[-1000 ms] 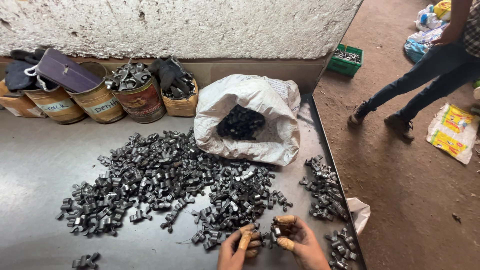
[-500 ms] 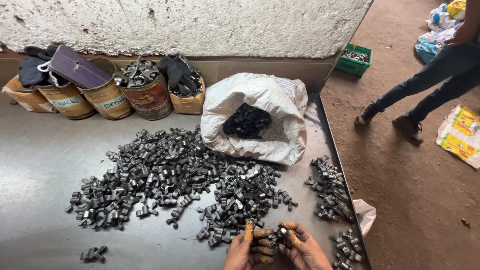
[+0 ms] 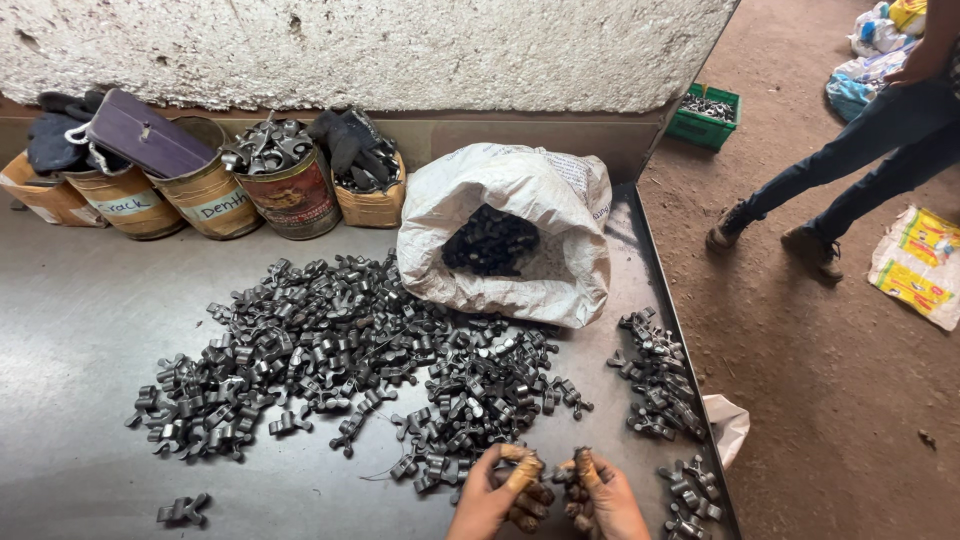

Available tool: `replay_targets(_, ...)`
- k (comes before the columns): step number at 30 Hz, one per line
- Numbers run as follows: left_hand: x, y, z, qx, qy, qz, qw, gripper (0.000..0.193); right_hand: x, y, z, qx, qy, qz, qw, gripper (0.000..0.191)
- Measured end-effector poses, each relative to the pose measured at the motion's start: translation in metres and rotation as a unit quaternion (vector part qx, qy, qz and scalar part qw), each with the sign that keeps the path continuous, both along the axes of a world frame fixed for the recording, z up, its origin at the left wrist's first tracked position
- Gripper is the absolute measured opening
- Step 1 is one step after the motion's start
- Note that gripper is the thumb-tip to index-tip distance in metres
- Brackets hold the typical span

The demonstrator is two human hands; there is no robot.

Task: The person picks small dark metal castings one at a time from a pile on a metal workbench, turns them in their gloved hands, and places selected pieces into a white sack on the bench, with additional castings in tins and baskets along the wall.

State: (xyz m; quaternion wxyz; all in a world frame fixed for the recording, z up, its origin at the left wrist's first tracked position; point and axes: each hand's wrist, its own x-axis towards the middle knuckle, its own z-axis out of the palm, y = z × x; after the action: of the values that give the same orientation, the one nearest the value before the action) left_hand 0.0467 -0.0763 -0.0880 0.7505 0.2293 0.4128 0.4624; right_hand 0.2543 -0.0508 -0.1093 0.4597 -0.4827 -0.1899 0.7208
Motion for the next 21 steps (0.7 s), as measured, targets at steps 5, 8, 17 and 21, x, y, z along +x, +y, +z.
replay_targets(5, -0.024, 0.03, 0.056, 0.066, 0.132, -0.166, 0.975, 0.049, 0.001, 0.0, 0.012, 0.06, -0.2, 0.134, 0.969, 0.026)
replay_targets(8, -0.036, 0.061, 0.089, 0.072, 0.229, -0.071, 0.968, 0.051, -0.009, 0.004, 0.03, 0.252, -0.229, 0.099, 0.935, 0.028)
replay_targets(17, -0.031, 0.059, 0.087, 0.091, 0.058, 0.169, 0.98, 0.052, -0.07, -0.004, 0.07, 0.305, -0.631, 0.205, 0.683, 0.06)
replay_targets(21, -0.029, 0.028, 0.05, 0.112, 0.127, 0.176, 0.97, 0.042, -0.05, 0.002, 0.055, 0.288, -0.518, 0.178, 0.786, 0.052)
